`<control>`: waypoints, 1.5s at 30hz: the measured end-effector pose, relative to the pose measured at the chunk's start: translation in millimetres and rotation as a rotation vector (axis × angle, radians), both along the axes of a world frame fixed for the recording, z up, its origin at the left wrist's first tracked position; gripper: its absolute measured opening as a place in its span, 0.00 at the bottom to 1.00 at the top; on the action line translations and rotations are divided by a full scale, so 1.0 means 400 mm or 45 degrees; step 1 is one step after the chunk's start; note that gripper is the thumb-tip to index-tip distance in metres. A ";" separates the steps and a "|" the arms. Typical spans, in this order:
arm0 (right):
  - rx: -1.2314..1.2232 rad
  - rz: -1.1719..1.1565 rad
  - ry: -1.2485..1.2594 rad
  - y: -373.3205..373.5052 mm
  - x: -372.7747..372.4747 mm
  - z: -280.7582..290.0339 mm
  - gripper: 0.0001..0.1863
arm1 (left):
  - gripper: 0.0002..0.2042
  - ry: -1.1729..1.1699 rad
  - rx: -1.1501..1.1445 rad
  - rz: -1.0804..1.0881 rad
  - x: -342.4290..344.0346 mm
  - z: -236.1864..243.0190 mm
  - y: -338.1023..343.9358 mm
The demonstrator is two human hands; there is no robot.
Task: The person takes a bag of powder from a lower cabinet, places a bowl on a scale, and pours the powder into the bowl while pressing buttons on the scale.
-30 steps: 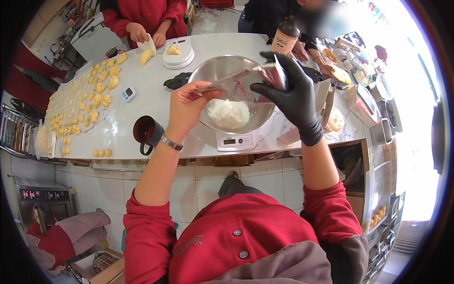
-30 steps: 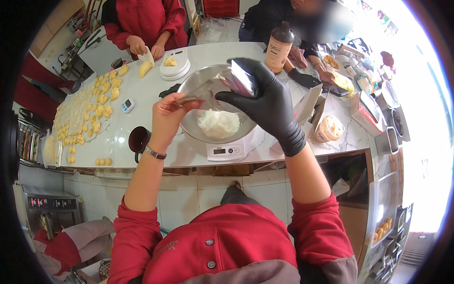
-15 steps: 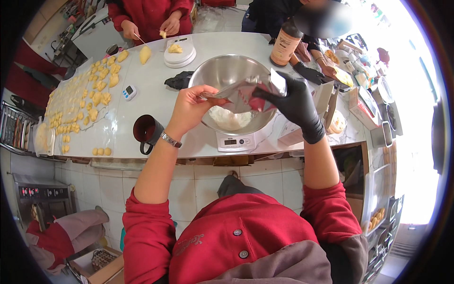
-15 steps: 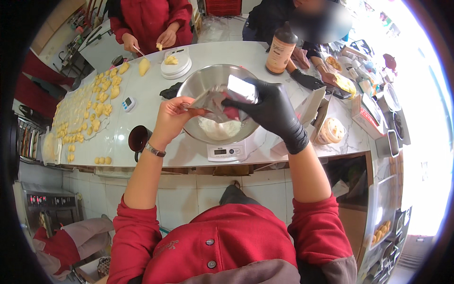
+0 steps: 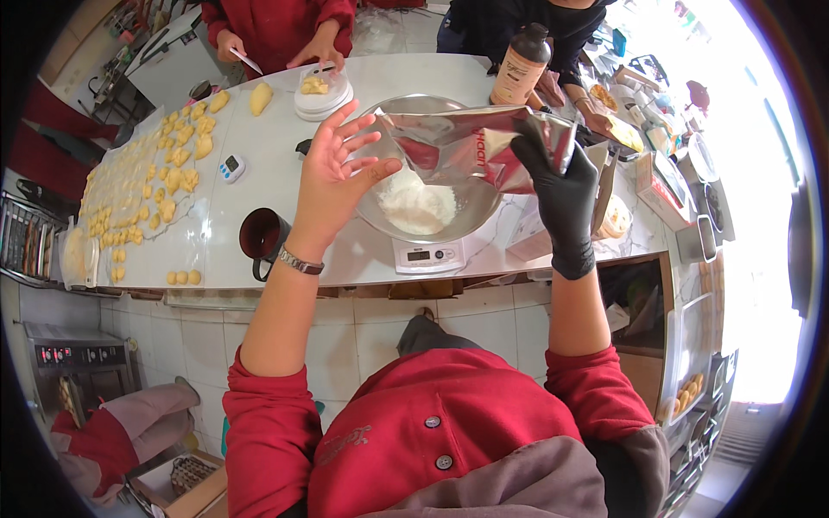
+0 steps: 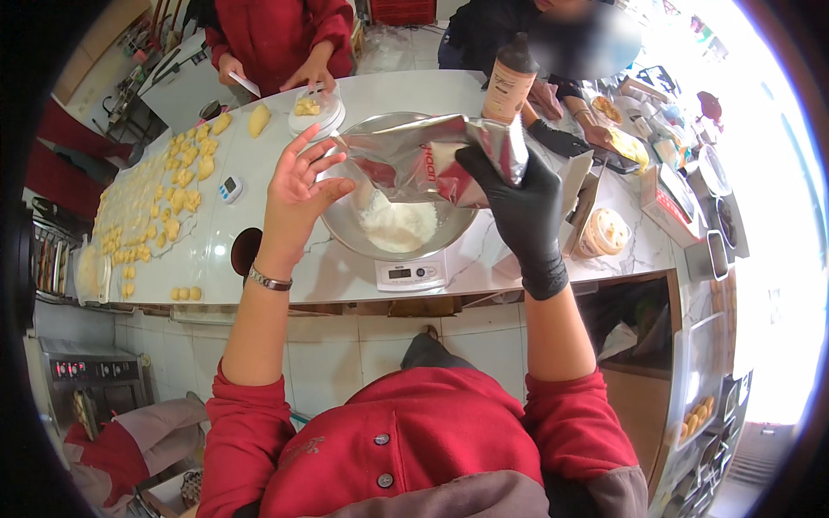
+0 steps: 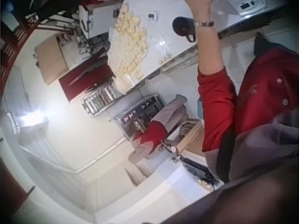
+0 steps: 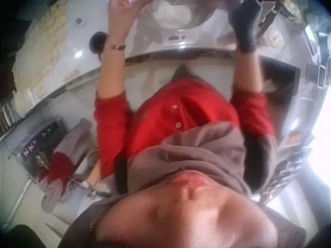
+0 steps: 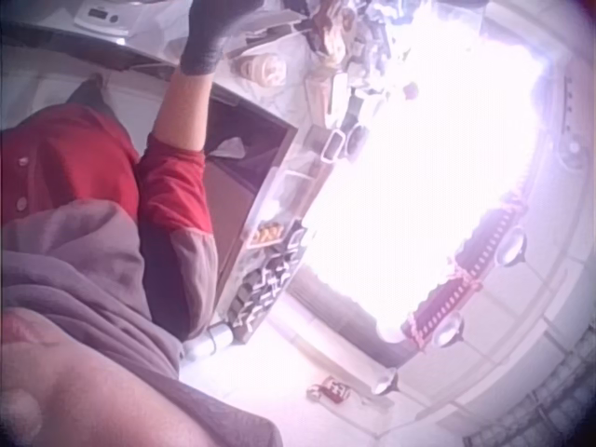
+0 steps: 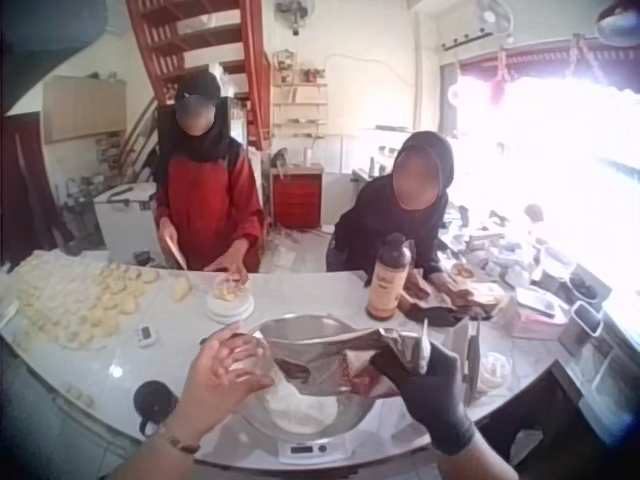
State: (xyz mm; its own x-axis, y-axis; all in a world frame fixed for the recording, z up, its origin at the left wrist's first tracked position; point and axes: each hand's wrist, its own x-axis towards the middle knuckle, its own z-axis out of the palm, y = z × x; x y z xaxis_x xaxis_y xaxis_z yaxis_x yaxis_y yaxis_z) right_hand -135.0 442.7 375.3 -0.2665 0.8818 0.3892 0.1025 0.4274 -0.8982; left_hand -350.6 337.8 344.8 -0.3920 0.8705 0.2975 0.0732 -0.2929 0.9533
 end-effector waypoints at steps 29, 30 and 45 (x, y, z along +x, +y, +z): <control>-0.395 -0.201 0.970 -0.040 0.025 -0.020 0.14 | 0.08 0.355 -0.566 -0.597 0.085 -0.016 -0.202; -0.347 -0.218 0.922 -0.043 0.028 -0.018 0.16 | 0.10 0.469 -0.700 -0.691 0.097 -0.041 -0.213; -0.317 -0.244 0.895 -0.030 0.015 -0.046 0.10 | 0.20 0.655 -0.831 -0.827 0.202 -0.265 -0.286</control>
